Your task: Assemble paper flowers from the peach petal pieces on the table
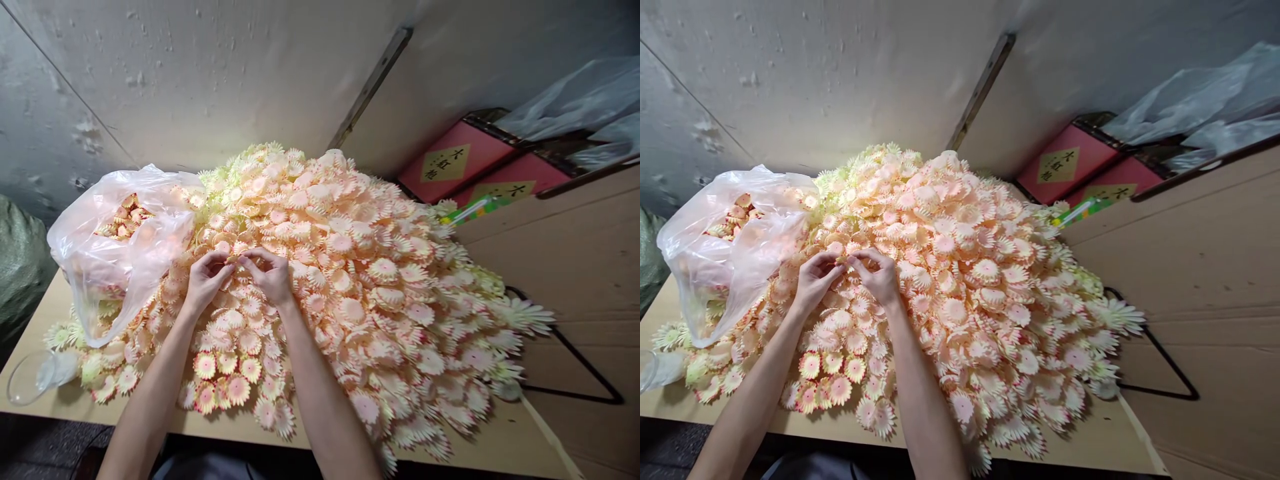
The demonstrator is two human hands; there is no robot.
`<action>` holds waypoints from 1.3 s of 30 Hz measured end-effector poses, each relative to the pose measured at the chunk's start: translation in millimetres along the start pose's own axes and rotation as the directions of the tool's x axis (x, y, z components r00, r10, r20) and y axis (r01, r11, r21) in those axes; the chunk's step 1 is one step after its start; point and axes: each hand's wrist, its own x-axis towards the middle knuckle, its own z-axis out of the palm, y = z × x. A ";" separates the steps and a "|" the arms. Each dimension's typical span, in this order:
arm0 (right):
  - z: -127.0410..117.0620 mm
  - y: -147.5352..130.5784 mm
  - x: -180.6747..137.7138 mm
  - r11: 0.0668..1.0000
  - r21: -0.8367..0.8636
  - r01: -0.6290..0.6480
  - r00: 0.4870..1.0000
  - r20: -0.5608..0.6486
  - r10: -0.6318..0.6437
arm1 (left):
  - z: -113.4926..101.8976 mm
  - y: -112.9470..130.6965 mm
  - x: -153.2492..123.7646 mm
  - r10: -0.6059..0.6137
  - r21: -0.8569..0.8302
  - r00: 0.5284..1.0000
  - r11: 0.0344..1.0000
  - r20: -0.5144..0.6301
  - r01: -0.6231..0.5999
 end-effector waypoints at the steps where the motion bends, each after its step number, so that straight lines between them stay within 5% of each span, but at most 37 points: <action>1: -0.7 -0.2 0.2 1.000 -0.002 -0.002 1.000 -0.003 0.002 | 0.1 -0.4 0.0 -0.005 -0.007 1.000 1.000 0.004 0.005; 7: 1.1 -4.4 1.0 0.982 -0.136 0.130 0.991 -0.008 -0.133 | -2.6 -2.7 0.5 0.017 0.010 1.000 1.000 -0.015 -0.017; 19: -4.8 4.8 3.1 0.990 0.047 -0.132 0.991 0.019 0.131 | -12.1 -9.8 1.9 -0.045 -0.072 0.999 0.996 0.017 0.046; 39: -2.8 3.9 1.2 0.988 0.046 -0.150 0.983 0.111 0.144 | -6.4 -2.4 -0.5 -0.099 -0.013 0.990 0.995 0.099 0.101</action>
